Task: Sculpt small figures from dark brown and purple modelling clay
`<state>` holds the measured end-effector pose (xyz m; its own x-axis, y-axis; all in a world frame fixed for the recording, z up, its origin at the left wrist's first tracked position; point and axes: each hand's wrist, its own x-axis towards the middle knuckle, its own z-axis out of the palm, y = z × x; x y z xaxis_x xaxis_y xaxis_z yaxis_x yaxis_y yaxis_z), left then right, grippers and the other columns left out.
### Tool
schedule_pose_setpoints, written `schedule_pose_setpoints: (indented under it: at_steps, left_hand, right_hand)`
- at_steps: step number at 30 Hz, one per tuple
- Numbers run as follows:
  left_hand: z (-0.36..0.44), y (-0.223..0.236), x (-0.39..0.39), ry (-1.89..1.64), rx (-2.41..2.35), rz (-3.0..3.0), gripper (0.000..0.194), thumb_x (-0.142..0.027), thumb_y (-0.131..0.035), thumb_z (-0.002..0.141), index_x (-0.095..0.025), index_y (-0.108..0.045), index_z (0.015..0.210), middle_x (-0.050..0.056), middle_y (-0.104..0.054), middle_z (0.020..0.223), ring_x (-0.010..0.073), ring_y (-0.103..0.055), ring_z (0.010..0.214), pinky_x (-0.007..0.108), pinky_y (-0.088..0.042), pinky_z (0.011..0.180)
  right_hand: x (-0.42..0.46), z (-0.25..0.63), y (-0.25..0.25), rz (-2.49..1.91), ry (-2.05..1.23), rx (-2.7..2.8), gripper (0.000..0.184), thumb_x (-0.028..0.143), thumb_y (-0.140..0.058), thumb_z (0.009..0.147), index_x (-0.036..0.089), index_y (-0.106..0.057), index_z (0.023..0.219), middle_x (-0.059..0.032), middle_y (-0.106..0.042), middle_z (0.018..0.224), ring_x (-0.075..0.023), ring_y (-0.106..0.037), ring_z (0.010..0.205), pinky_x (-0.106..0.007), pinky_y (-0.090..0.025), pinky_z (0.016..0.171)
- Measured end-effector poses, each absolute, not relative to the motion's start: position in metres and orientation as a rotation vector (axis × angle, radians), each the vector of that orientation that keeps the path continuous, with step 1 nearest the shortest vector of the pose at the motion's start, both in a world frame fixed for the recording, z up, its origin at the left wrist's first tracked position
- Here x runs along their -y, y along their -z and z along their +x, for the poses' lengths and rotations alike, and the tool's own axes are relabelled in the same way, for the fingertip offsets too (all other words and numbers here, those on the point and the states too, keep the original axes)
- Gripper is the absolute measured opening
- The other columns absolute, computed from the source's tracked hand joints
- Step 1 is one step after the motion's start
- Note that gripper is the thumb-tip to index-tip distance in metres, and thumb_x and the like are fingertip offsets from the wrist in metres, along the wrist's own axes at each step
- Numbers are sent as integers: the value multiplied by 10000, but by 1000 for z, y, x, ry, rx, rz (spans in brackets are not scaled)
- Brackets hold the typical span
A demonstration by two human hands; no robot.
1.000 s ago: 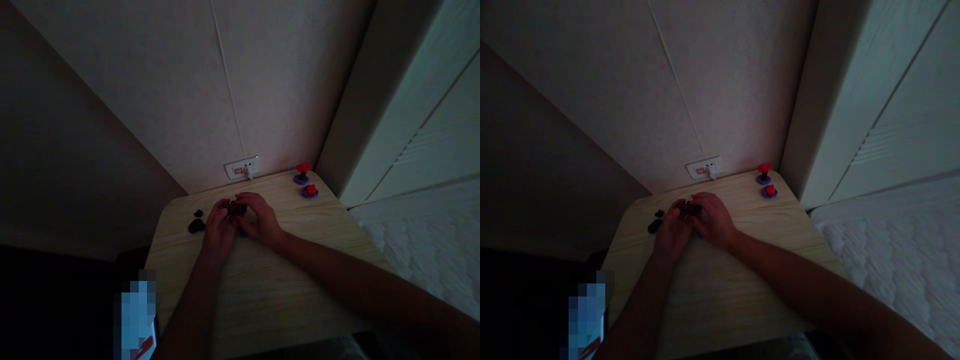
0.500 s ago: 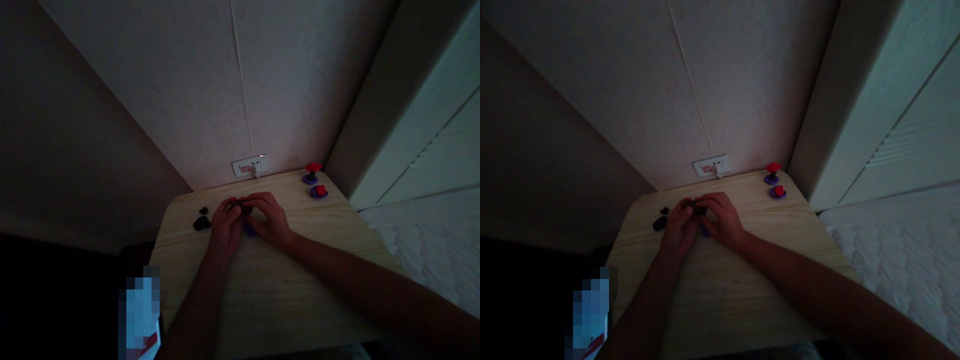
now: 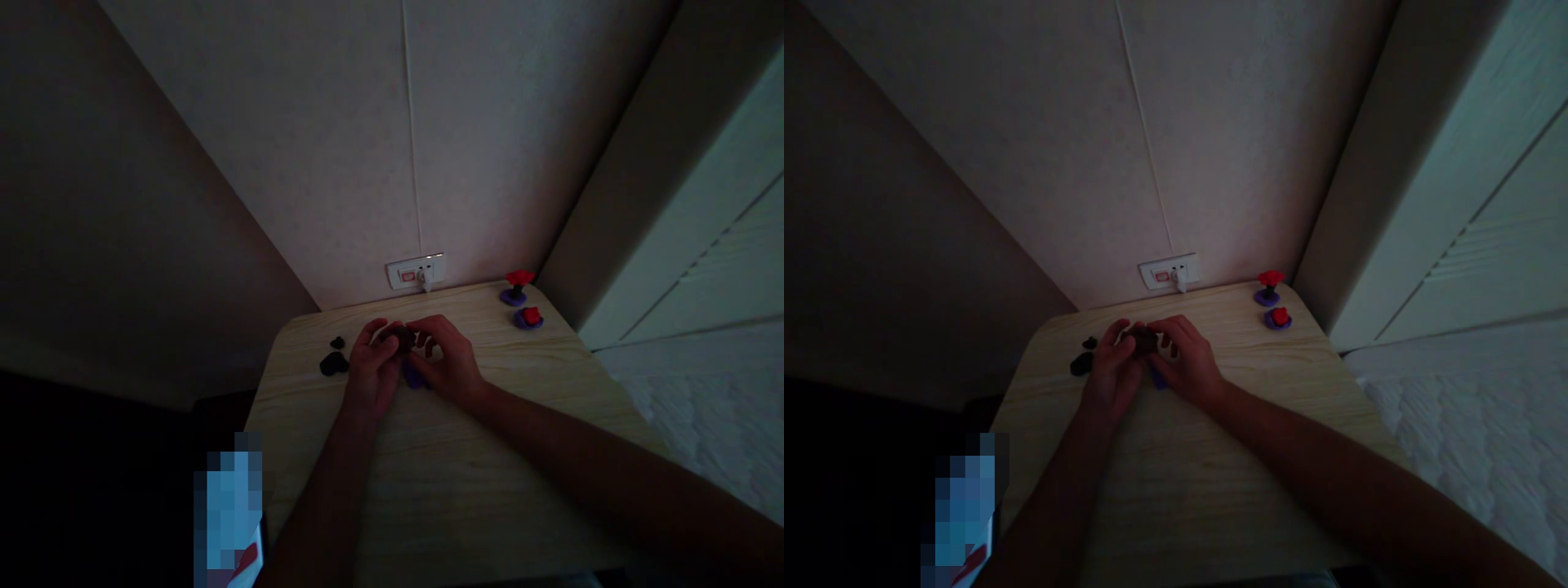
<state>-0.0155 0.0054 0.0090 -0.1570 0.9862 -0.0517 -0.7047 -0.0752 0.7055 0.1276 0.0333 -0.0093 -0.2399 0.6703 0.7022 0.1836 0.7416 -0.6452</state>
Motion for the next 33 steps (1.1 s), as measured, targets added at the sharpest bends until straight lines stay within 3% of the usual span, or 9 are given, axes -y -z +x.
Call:
schedule_pose_setpoints:
  at_steps: [7, 13, 17, 20, 26, 33]
  left_hand:
    - [-12, -6, -6, -1542, -680, 610, 450, -213, -900, 632, -194, -682, 1025, 37, -727, 989, 155, -687, 883, 272, -527, 800]
    - [-9, -12, -3, -1488, -650, 623, 418, -252, -891, 664, -196, -698, 1030, 51, -722, 1042, 201, -699, 952, 319, -549, 849]
    - [-8, -13, -3, -1460, -638, 646, 388, -294, -884, 680, -186, -712, 1012, 54, -714, 1018, 216, -700, 951, 335, -561, 844]
    - [-9, -13, -3, -1454, -646, 660, 390, -299, -879, 684, -179, -718, 1017, 60, -712, 1010, 212, -702, 919, 340, -565, 837]
    - [-9, -16, -1, -1440, -676, 640, 399, -227, -831, 698, -186, -720, 1079, 52, -699, 1031, 166, -677, 860, 310, -555, 820]
    - [-13, -17, -1, -1487, -713, 596, 155, -119, -751, 656, -179, -661, 767, -3, -611, 815, 143, -644, 782, 282, -532, 728]
  right_hand:
    - [-33, 127, 5, -698, -585, 1775, 436, 141, -683, 837, 239, -585, 1250, -80, -583, 1097, -150, -596, 780, -262, -538, 573]
    - [-35, 128, 11, -683, -529, 1758, 432, 167, -698, 837, 244, -602, 1251, -87, -558, 1124, -168, -604, 837, -283, -551, 615]
    - [-35, 128, 11, -681, -531, 1758, 424, 166, -702, 836, 249, -609, 1242, -81, -528, 1142, -140, -600, 770, -302, -557, 632]
    - [-35, 127, 11, -696, -531, 1757, 444, 154, -705, 815, 247, -600, 1236, -87, -513, 1159, -134, -591, 748, -302, -555, 613]
    - [-35, 124, 12, -712, -518, 1786, 479, 202, -742, 780, 239, -566, 1224, -111, -515, 1191, -200, -593, 898, -326, -579, 659]
    - [-30, 126, 7, -671, -617, 1814, 547, 190, -682, 782, 231, -494, 1295, -122, -491, 1252, -181, -580, 875, -306, -556, 637]
